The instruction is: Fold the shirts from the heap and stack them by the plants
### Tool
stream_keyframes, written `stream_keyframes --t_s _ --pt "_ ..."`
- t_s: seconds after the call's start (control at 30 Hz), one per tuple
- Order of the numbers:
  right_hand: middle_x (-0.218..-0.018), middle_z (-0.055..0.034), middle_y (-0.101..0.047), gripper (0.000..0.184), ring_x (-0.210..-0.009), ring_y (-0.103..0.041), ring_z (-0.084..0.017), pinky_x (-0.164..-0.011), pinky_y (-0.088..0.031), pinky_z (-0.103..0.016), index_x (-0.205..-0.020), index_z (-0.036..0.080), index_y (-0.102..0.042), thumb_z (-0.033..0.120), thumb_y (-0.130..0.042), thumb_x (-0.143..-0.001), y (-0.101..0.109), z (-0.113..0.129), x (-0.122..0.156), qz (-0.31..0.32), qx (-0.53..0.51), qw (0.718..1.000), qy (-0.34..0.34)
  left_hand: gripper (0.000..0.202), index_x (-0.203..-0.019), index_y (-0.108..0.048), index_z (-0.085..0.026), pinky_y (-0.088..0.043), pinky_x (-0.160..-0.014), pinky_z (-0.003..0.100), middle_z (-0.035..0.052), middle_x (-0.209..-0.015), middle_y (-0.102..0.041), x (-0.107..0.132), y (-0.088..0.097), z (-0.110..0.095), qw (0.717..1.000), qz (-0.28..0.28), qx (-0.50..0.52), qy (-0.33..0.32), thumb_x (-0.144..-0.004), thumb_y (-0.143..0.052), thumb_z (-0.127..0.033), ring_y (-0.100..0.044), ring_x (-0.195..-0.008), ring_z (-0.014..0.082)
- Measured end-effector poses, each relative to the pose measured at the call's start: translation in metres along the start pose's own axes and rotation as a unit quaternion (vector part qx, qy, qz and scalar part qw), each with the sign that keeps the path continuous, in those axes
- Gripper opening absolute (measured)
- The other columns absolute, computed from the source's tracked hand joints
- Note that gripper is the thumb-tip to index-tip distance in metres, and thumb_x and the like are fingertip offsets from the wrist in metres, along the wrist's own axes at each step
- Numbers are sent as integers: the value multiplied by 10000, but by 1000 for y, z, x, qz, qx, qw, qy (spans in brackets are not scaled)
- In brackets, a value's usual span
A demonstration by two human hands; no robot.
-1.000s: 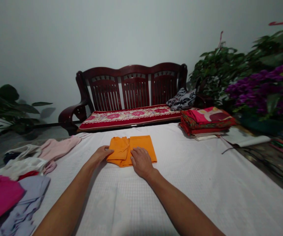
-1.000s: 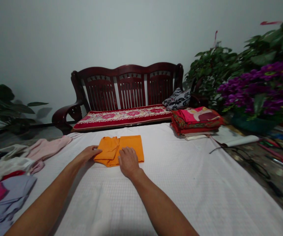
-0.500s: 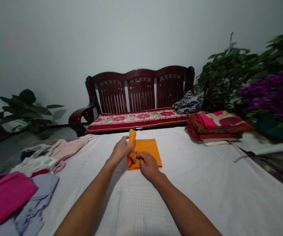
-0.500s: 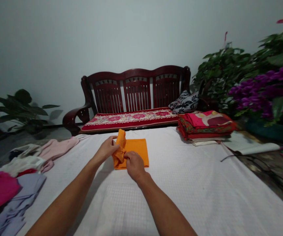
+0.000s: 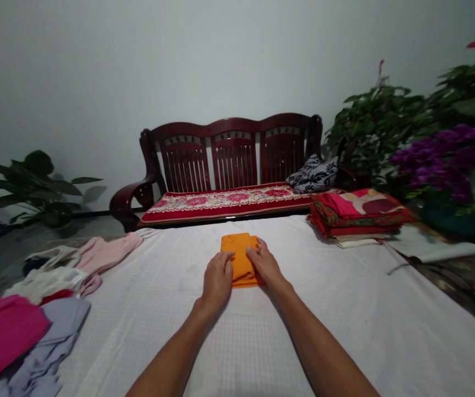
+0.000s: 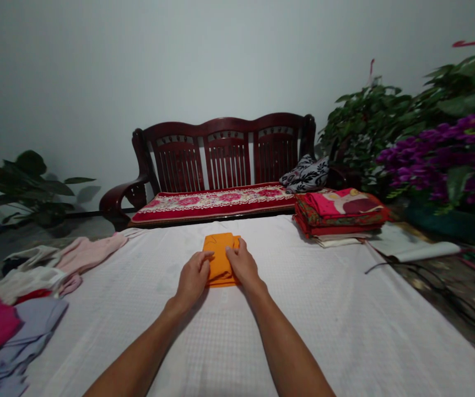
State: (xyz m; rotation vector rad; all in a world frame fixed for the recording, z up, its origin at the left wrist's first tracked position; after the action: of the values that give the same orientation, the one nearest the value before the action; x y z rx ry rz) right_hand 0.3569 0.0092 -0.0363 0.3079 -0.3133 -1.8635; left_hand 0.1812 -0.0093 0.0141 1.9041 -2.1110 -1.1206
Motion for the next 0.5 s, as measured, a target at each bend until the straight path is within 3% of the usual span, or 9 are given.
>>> stream_keyframes --t_s 0.1,0.23,0.37,0.43,0.5 --pt "-1196 -85 -715 723 -1071 -686 -230 -925 -537 -375 -1473 221 -390 223 -589 -777 -11 3 -2 0 9 1000 18 350 -1181 -685 -158 -396 -1128 477 144 -1273 -678 6 -8 8 998 24 -61 -21 -923 -450 -180 -592 -1233 287" --pt "-1142 -76 -731 728 -951 -717 -213 -827 -571 -347 -1465 191 -417 143 -486 -742 -5 7 -7 3 -67 998 15 444 -1381 -566 -136 -273 -1212 511 153 -1496 -513 18 -32 -1 985 80 -134 -78 -995 -388 -265 -411 -1435 288" --pt "-1233 -133 -688 617 -1098 -667 -281 -960 -515 -417 -1377 156 -560 167 -492 -763 28 5 -5 -40 117 992 -21 478 -1448 -500 -171 -232 -1219 549 131 -1538 -467 30 -52 -20 959 128 -208 -145 -1000 -430 -322 -359 -1462 314" --pt "-1359 -165 -609 551 -1231 -591 -296 -1054 -451 -438 -1379 128 -570 210 -434 -852 41 15 -2 -79 196 977 19 511 -1465 -483 -176 -214 -1220 564 131 -1547 -455 33 -57 -24 946 149 -237 -162 -986 -474 -354 -347 -1464 340" --pt "-1458 -156 -535 541 -1338 -505 -262 -1132 -382 -417 -1421 120 -535 250 -339 -934 41 31 -2 -79 204 971 98 548 -1482 -464 -181 -204 -1219 574 131 -1555 -443 35 -60 -25 938 166 -251 -170 -976 -500 -387 -336 -1467 355"
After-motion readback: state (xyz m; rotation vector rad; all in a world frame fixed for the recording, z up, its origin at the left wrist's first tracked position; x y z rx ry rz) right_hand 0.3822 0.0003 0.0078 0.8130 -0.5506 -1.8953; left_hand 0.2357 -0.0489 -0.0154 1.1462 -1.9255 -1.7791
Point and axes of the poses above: each hand's wrist, its own x-axis away from the middle knuckle, its own y-axis out of the back of the hand, z = x × y, the point moved 7 cm from there along -x, towards the middle knuckle
